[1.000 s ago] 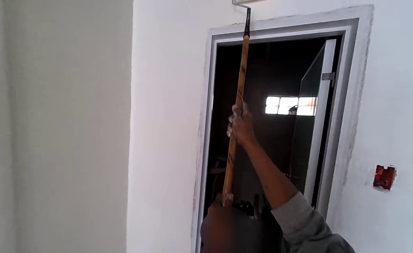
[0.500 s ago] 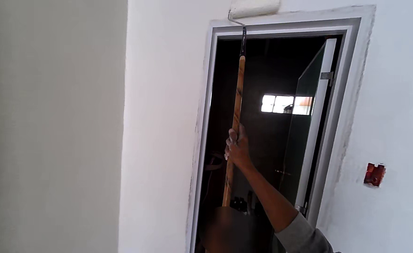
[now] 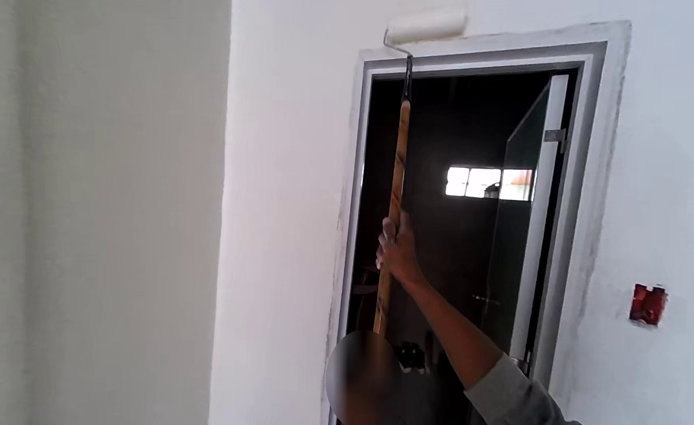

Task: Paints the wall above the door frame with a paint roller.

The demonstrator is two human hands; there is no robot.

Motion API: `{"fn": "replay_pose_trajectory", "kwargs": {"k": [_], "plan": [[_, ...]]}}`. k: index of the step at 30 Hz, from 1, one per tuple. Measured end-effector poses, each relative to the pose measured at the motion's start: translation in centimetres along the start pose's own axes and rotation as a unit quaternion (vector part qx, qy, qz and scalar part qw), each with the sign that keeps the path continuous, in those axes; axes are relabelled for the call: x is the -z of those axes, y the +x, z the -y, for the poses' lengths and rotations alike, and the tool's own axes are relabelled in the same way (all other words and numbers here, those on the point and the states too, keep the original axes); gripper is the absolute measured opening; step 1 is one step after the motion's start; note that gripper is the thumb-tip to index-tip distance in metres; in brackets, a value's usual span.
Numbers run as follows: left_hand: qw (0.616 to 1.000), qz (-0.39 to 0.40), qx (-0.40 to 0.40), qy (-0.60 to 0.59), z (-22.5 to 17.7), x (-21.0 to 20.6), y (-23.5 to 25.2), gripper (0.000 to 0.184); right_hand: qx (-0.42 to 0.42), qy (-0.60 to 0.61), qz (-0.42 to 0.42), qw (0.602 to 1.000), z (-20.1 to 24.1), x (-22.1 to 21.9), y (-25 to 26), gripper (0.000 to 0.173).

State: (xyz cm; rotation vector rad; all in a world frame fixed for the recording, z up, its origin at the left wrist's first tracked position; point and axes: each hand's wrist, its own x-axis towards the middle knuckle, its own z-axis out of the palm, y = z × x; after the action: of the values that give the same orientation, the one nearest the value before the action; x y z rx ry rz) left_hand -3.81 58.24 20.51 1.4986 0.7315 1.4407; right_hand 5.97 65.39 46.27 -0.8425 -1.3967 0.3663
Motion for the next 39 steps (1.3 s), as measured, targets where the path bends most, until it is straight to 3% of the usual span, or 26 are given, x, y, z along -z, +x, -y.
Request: {"fn": "replay_pose_trajectory", "kwargs": {"k": [3,10,14,18,23,29,34,39], "plan": [[1.0,0.0,0.005,0.002,-1.3,0.0,1.2,0.042,-0.01,-0.013,0.002,1.0,1.1,-0.3,1.1,0.049],[0.992,-0.026,-0.12,0.038,-13.2,-1.4,8.7,0.042,0.06,0.016,-0.015,0.998,10.4,0.3,11.4,0.041],[0.988,-0.006,-0.15,0.032,-16.4,-3.6,9.6,0.036,0.064,0.037,-0.037,0.997,14.6,2.4,12.9,0.038],[0.99,0.02,-0.137,0.032,-14.0,-5.3,6.9,0.037,0.057,0.027,-0.045,0.997,14.3,5.3,9.6,0.038],[0.992,-0.011,-0.122,-0.04,-7.1,-6.9,3.3,0.034,0.067,0.01,-0.01,0.998,8.4,6.5,4.3,0.039],[0.99,-0.08,-0.114,-0.032,-1.5,-4.5,2.5,0.032,0.029,0.005,0.044,0.999,3.6,1.6,2.3,0.055],[0.988,-0.117,-0.1,-0.023,0.2,-0.8,3.1,0.032,0.006,0.01,0.065,0.998,1.4,-2.9,2.7,0.055],[0.992,-0.103,-0.06,-0.035,1.5,1.1,4.0,0.037,0.0,-0.018,0.073,0.997,-0.3,-4.7,3.0,0.06]]}}
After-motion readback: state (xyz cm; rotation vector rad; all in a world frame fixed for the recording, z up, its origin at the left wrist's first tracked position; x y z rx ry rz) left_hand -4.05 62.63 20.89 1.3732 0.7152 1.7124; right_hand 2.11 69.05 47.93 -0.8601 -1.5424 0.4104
